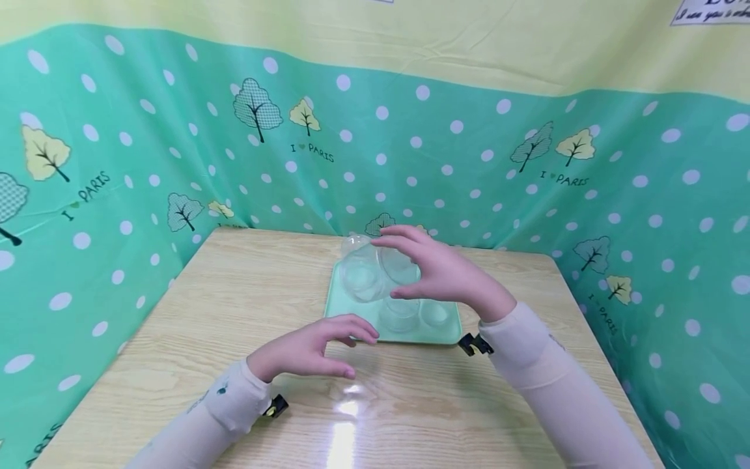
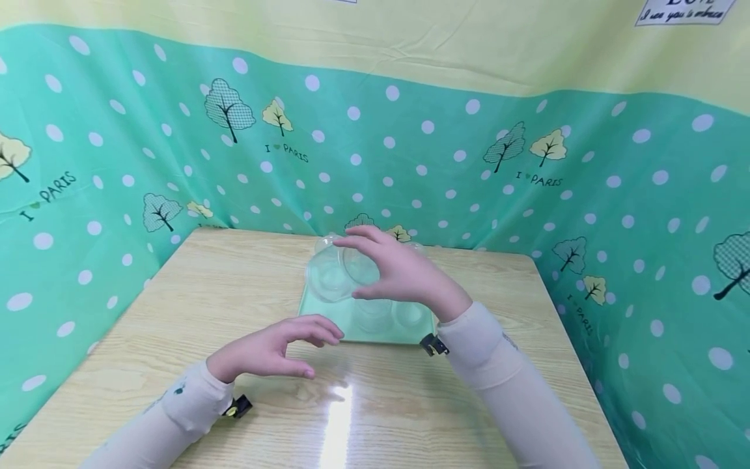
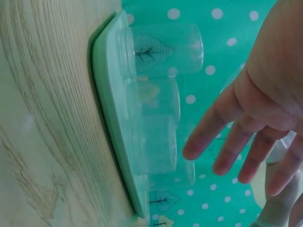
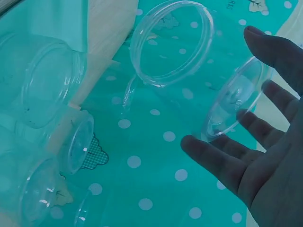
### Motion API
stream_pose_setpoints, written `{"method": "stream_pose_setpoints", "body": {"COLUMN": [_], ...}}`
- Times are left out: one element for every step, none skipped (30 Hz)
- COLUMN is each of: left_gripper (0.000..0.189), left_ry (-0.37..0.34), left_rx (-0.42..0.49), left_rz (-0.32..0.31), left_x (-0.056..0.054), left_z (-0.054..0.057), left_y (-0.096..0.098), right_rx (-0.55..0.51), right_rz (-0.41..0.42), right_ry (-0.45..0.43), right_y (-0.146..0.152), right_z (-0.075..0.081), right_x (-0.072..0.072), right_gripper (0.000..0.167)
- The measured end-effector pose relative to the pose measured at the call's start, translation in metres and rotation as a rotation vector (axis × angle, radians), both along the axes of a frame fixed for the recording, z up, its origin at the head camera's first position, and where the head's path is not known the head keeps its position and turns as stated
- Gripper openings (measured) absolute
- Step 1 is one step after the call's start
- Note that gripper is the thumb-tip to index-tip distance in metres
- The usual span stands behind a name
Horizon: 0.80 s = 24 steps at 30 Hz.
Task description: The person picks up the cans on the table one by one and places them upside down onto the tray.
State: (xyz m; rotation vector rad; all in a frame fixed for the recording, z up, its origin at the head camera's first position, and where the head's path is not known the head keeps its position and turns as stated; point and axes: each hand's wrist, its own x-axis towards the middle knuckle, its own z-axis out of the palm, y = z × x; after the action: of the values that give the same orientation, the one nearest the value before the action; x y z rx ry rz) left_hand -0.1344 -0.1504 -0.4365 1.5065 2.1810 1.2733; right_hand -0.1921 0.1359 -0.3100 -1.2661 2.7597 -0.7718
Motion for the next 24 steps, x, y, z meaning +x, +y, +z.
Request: {"method": "stream_pose_setpoints", "body": {"left_gripper": [0.05, 0.05, 0.05, 0.05, 0.05, 0.05, 0.051, 0.051, 0.051, 0.052, 0.051, 0.051, 0.051, 0.051, 0.05, 0.049, 0.049, 0.048, 0.048, 0.046, 0.046, 0.046, 0.045, 0.044], "left_ry": [-0.005, -0.009, -0.013, -0.014, -0.015, -0.018, -0.017, -0.017, -0.017, -0.02, -0.024, -0.024, -0.025, -0.026, -0.024, -0.027, -0.03, -0.03, -0.033, -0.039, -0.045, -0.052, -0.054, -0.056], "left_rx": [-0.005, -0.008, -0.01, -0.01, -0.011, -0.012, -0.014, -0.013, -0.014, -0.012, -0.012, -0.01, -0.01, -0.011, -0.013, -0.017, -0.022, -0.027, -0.034, -0.041, -0.047, -0.053, -0.058, -0.063], "left_rz": [-0.004, -0.009, -0.014, -0.016, -0.018, -0.019, -0.02, -0.02, -0.02, -0.021, -0.023, -0.025, -0.027, -0.03, -0.031, -0.031, -0.03, -0.031, -0.031, -0.031, -0.029, -0.028, -0.029, -0.03], "left_x": [0.0, 0.0, 0.0, 0.0, 0.0, 0.0, 0.0, 0.001, 0.001, 0.0, 0.0, -0.001, -0.001, -0.002, -0.002, -0.002, -0.002, -0.002, -0.002, -0.001, -0.001, 0.0, 0.001, 0.002], "left_z": [0.0, 0.0, 0.0, 0.001, 0.001, 0.001, 0.001, 0.001, 0.001, 0.001, 0.0, -0.001, -0.002, -0.003, -0.004, -0.005, -0.005, -0.006, -0.006, -0.006, -0.006, -0.006, -0.006, -0.006], "left_y": [0.0, 0.0, 0.001, 0.001, 0.001, 0.001, 0.001, 0.001, 0.002, 0.002, 0.002, 0.002, 0.003, 0.003, 0.004, 0.004, 0.004, 0.005, 0.006, 0.006, 0.006, 0.007, 0.007, 0.007], "right_rx": [0.014, 0.029, 0.04, 0.049, 0.059, 0.067, 0.079, 0.089, 0.097, 0.106, 0.112, 0.118, 0.127, 0.132, 0.141, 0.148, 0.158, 0.168, 0.179, 0.186, 0.196, 0.204, 0.213, 0.222], "right_rz": [0.001, 0.001, 0.003, 0.005, 0.008, 0.01, 0.008, 0.009, 0.012, 0.011, 0.013, 0.014, 0.014, 0.015, 0.016, 0.015, 0.014, 0.012, 0.012, 0.015, 0.019, 0.025, 0.032, 0.036], "right_ry": [0.002, 0.003, 0.0, -0.003, -0.004, -0.005, -0.004, -0.002, 0.001, 0.003, 0.002, -0.001, -0.005, -0.011, -0.015, -0.019, -0.022, -0.023, -0.02, -0.018, -0.014, -0.01, -0.008, -0.003], "right_y": [-0.002, -0.005, -0.007, -0.008, -0.01, -0.012, -0.013, -0.015, -0.016, -0.018, -0.019, -0.021, -0.022, -0.023, -0.025, -0.026, -0.027, -0.028, -0.03, -0.031, -0.032, -0.033, -0.035, -0.036], "right_z": [0.002, 0.003, 0.004, 0.005, 0.006, 0.007, 0.007, 0.007, 0.007, 0.007, 0.007, 0.007, 0.007, 0.007, 0.006, 0.006, 0.006, 0.005, 0.005, 0.004, 0.004, 0.004, 0.003, 0.003], "right_x": [-0.001, -0.002, -0.003, -0.004, -0.005, -0.006, -0.008, -0.009, -0.011, -0.012, -0.013, -0.014, -0.015, -0.015, -0.016, -0.016, -0.016, -0.016, -0.017, -0.017, -0.017, -0.017, -0.018, -0.018], "right_gripper": [0.086, 0.086, 0.086, 0.086, 0.086, 0.086, 0.087, 0.087, 0.086, 0.086, 0.086, 0.086, 0.085, 0.084, 0.084, 0.084, 0.083, 0.083, 0.084, 0.084, 0.084, 0.084, 0.084, 0.084]}}
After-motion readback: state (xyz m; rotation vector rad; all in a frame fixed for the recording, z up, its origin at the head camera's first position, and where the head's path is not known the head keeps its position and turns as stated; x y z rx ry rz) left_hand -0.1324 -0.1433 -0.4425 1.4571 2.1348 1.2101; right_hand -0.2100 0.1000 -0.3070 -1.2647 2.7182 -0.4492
